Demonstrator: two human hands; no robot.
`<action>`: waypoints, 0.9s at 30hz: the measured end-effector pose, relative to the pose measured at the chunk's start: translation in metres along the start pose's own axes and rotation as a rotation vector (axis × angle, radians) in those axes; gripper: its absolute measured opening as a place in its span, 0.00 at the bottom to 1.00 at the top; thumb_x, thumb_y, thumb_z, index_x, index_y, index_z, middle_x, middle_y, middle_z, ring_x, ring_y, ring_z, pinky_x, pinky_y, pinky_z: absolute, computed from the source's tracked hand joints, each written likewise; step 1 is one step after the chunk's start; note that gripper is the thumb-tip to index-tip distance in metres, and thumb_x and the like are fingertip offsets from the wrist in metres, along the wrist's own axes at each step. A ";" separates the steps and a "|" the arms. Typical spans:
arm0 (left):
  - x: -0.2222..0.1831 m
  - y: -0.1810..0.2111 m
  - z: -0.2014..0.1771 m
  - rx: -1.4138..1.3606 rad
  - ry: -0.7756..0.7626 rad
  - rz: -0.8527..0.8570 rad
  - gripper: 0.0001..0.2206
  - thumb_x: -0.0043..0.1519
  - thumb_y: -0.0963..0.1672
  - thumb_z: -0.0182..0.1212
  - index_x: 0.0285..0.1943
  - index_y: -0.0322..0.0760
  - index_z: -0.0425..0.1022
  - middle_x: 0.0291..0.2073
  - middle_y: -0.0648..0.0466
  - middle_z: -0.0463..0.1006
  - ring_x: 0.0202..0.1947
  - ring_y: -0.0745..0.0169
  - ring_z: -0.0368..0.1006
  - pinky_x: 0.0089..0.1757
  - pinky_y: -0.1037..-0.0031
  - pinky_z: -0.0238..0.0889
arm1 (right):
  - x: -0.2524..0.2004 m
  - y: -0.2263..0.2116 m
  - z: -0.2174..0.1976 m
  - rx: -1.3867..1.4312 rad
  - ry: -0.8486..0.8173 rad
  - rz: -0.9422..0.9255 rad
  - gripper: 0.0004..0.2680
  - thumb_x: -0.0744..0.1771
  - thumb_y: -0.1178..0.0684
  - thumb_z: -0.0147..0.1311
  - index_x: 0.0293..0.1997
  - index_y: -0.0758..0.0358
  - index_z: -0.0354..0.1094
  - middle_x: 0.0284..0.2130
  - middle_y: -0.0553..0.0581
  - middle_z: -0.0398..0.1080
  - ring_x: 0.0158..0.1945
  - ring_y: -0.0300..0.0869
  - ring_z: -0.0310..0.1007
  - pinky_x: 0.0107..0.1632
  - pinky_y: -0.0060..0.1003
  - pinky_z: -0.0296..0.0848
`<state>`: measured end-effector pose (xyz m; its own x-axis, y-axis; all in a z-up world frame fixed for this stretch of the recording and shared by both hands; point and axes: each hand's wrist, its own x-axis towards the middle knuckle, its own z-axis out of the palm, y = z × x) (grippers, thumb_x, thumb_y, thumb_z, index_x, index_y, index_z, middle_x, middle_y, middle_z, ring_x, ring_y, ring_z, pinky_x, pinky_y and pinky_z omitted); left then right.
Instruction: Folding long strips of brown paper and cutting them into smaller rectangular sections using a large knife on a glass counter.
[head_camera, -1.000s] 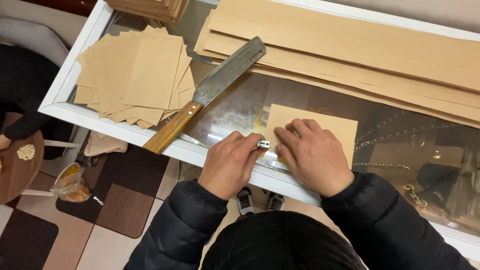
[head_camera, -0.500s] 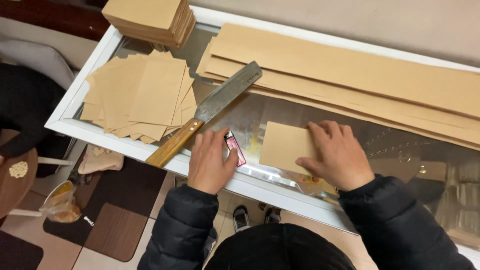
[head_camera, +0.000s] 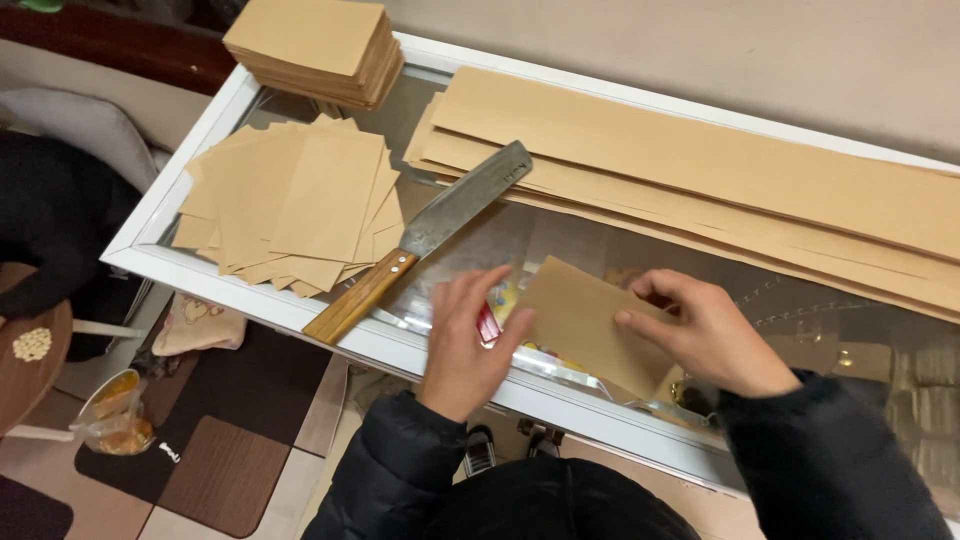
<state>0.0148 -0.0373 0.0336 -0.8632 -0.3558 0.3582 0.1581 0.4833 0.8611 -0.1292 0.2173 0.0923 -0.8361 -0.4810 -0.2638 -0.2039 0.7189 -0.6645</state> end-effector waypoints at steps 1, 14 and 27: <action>0.003 0.005 -0.001 0.002 0.005 -0.001 0.26 0.66 0.46 0.76 0.73 0.34 0.79 0.57 0.39 0.77 0.55 0.32 0.72 0.54 0.53 0.66 | -0.005 -0.006 -0.001 -0.001 -0.003 -0.005 0.09 0.67 0.50 0.72 0.48 0.59 0.82 0.37 0.58 0.82 0.47 0.46 0.84 0.57 0.47 0.82; 0.015 0.033 -0.041 -0.446 -0.164 -0.281 0.11 0.70 0.48 0.70 0.45 0.35 0.89 0.36 0.58 0.87 0.39 0.71 0.79 0.41 0.76 0.74 | -0.050 -0.055 0.022 0.403 -0.347 0.178 0.11 0.68 0.52 0.72 0.41 0.75 0.90 0.31 0.57 0.89 0.34 0.40 0.83 0.37 0.36 0.79; 0.015 0.001 -0.085 0.307 -0.043 -0.083 0.19 0.70 0.54 0.63 0.61 0.44 0.87 0.54 0.48 0.90 0.56 0.53 0.82 0.57 0.52 0.73 | -0.055 -0.078 0.035 0.685 -0.226 0.487 0.16 0.64 0.61 0.69 0.55 0.86 0.86 0.48 0.81 0.91 0.42 0.66 0.90 0.48 0.59 0.89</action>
<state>0.0430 -0.1105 0.0707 -0.8875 -0.3732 0.2705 -0.0598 0.6751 0.7353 -0.0498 0.1706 0.1341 -0.6147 -0.3386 -0.7124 0.5622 0.4454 -0.6968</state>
